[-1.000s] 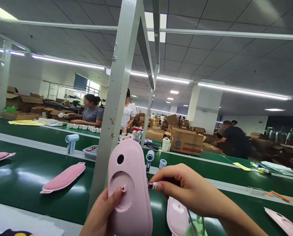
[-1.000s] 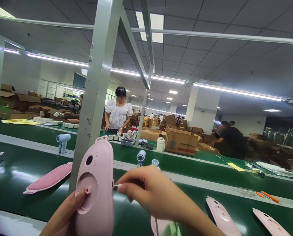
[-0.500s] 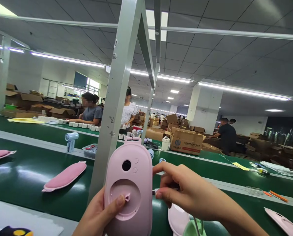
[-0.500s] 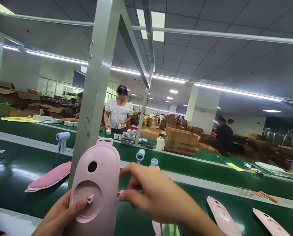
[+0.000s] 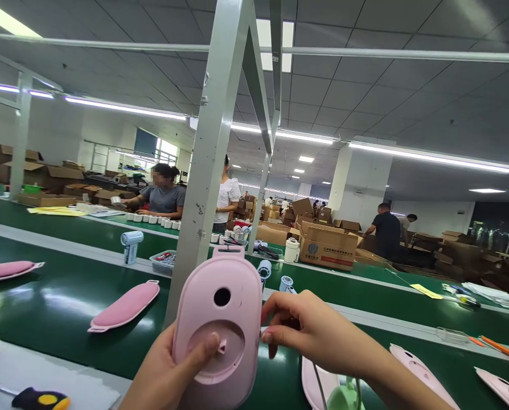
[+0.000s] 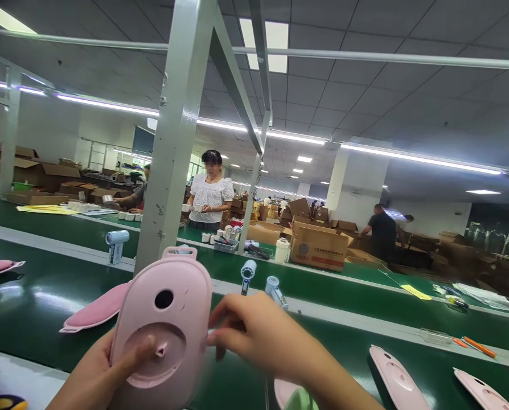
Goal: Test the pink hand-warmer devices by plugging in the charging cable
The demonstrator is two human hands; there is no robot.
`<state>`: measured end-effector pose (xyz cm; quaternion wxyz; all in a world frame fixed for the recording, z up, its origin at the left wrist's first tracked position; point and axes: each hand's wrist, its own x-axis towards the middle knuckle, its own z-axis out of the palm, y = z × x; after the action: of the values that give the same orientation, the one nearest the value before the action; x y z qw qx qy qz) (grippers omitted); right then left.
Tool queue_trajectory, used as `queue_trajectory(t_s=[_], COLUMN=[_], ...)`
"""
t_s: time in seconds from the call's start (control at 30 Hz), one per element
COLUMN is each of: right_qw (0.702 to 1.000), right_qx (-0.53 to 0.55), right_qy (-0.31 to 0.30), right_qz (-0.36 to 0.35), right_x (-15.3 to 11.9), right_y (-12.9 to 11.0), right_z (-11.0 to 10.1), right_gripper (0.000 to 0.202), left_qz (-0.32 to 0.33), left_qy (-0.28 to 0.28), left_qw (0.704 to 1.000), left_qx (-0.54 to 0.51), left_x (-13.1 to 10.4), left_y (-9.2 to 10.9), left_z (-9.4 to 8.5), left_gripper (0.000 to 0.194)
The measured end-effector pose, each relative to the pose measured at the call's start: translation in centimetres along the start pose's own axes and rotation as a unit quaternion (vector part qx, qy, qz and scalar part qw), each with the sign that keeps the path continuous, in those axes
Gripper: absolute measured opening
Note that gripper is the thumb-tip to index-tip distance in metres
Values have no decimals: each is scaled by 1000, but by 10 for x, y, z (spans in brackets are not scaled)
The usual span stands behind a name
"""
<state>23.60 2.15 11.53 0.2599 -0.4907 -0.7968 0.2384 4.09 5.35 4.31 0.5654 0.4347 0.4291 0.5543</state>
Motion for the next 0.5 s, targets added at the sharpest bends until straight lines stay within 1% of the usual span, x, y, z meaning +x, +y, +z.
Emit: queue_trajectory(t_s=[0.07,0.13,0.23,0.3,0.4,0.5], right_qw=[999,995,991,990,989,988], right_qx=[-52,-102,-126,-127,-131,-136], right_qy=[-4,-16,-44,-53,-54,-55], right_qz=[9,10,-7,-17,-29,-53], right_x=[2,4,7,8,7,5], right_y=[-1,-1,1,2,2,2], right_z=[1,3,6,8,8,7], right_gripper=[13,17,21,21,21,19], left_qz=[23,44,65,63,52,59], left_qy=[27,33,21,13,2,-19], left_qw=[999,996,994,994,994,995], left_qx=[35,63,82,91,94,78], left_x=[3,6,6,5,3,3], left_y=[-2,-4,-2,0,2,1], left_z=[-1,-1,-1,-1,-3,-5], left_gripper=[84,77,66,63,63,68])
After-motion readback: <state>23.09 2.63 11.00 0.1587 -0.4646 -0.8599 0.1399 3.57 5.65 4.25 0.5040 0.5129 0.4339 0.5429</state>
